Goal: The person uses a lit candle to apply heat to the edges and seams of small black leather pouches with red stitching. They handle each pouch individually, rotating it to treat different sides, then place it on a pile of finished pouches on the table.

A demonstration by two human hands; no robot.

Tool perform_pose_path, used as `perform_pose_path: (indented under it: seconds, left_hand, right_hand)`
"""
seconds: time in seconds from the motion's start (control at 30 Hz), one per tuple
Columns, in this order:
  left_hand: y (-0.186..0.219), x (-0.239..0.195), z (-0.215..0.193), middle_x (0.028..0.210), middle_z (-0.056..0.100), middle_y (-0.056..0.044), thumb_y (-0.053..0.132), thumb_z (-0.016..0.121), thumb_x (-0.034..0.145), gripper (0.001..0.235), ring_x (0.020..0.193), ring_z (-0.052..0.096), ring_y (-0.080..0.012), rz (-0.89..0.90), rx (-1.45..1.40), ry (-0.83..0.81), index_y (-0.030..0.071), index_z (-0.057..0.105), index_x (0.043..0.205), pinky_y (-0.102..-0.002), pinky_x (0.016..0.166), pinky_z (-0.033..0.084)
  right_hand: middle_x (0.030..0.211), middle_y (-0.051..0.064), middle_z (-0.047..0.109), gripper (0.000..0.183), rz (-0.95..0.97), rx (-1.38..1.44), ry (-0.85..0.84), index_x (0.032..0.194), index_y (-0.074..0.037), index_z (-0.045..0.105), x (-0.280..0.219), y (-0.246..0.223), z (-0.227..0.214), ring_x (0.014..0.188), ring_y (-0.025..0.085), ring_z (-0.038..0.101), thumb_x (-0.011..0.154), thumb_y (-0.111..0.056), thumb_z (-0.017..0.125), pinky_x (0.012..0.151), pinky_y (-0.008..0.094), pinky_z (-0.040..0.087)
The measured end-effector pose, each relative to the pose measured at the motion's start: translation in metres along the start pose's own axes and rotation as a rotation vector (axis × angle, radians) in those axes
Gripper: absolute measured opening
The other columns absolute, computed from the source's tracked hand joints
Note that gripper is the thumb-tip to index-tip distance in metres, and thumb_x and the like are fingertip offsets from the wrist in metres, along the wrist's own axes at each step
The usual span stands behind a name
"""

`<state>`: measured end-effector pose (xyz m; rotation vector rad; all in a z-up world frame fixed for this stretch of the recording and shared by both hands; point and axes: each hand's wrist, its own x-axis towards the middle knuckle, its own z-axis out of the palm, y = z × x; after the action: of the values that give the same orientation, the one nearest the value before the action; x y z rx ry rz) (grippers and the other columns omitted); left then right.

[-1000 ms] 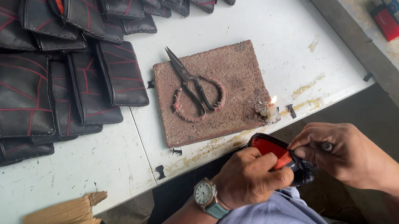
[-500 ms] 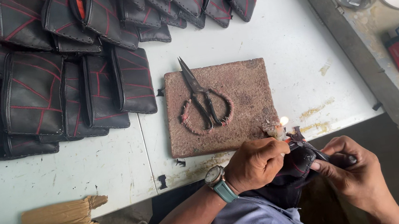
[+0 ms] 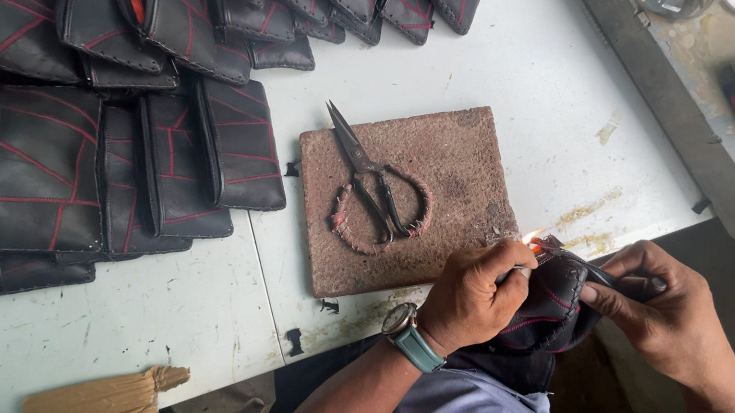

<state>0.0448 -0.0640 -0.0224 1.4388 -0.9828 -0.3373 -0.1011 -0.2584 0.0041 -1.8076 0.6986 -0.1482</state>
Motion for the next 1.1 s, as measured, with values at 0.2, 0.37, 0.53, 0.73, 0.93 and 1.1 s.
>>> perform_pose_path:
  seconds: [0.2,0.37,0.53,0.73,0.93,1.1]
  left_hand:
    - [0.005,-0.001,0.003,0.070,0.064,-0.008,0.003,0.062,0.100,0.008,0.061,0.067,-0.0183,-0.053,0.092,0.031,0.007,0.059,0.106,-0.034,0.056,0.050]
    - [0.024,-0.022,0.012,0.084,0.069,-0.012,0.002,0.060,0.101,0.009,0.071,0.070,-0.0213,-0.001,0.023,0.093,0.004,0.056,0.110,-0.034,0.060,0.053]
    - [0.024,-0.023,0.016,0.086,0.069,-0.013,0.002,0.060,0.100,0.011,0.074,0.072,-0.0222,-0.048,-0.033,0.159,0.004,0.057,0.111,-0.034,0.062,0.055]
    - [0.020,-0.013,0.014,0.077,0.066,-0.012,0.001,0.060,0.098,0.013,0.066,0.068,-0.0211,-0.108,-0.045,0.171,0.003,0.057,0.110,-0.035,0.058,0.050]
    - [0.021,-0.016,0.015,0.081,0.067,-0.012,0.001,0.060,0.099,0.012,0.067,0.067,-0.0203,-0.061,-0.062,0.158,0.004,0.056,0.110,-0.034,0.059,0.051]
    - [0.014,-0.013,0.014,0.077,0.066,-0.008,0.002,0.060,0.101,0.006,0.059,0.065,-0.0166,-0.152,-0.025,-0.006,0.005,0.057,0.106,-0.032,0.051,0.050]
  right_hand:
    - [0.080,0.010,0.073,0.020,-0.018,-0.061,-0.022,0.094,0.001,0.066,0.005,0.003,-0.006,0.073,0.010,0.065,0.083,-0.010,0.080,0.062,0.025,0.050]
    - [0.083,0.007,0.072,0.022,-0.038,-0.075,-0.094,0.095,0.001,0.068,0.005,0.003,-0.015,0.074,0.008,0.062,0.081,-0.010,0.080,0.063,0.025,0.049]
    - [0.081,0.005,0.073,0.019,-0.065,-0.039,-0.140,0.095,0.000,0.068,0.013,0.001,-0.017,0.075,0.006,0.064,0.082,-0.009,0.078,0.063,0.023,0.051]
    - [0.074,0.004,0.071,0.021,-0.042,-0.080,-0.156,0.095,0.000,0.067,0.028,0.002,-0.015,0.069,0.007,0.060,0.082,-0.012,0.079,0.057,0.024,0.047]
    - [0.078,0.001,0.069,0.023,-0.090,-0.211,-0.096,0.093,-0.001,0.068,0.018,0.000,-0.017,0.069,0.007,0.060,0.079,-0.013,0.081,0.059,0.023,0.047]
    - [0.074,0.003,0.068,0.022,-0.044,-0.056,-0.045,0.095,0.000,0.065,-0.003,-0.001,-0.014,0.068,0.005,0.059,0.083,-0.013,0.079,0.056,0.021,0.045]
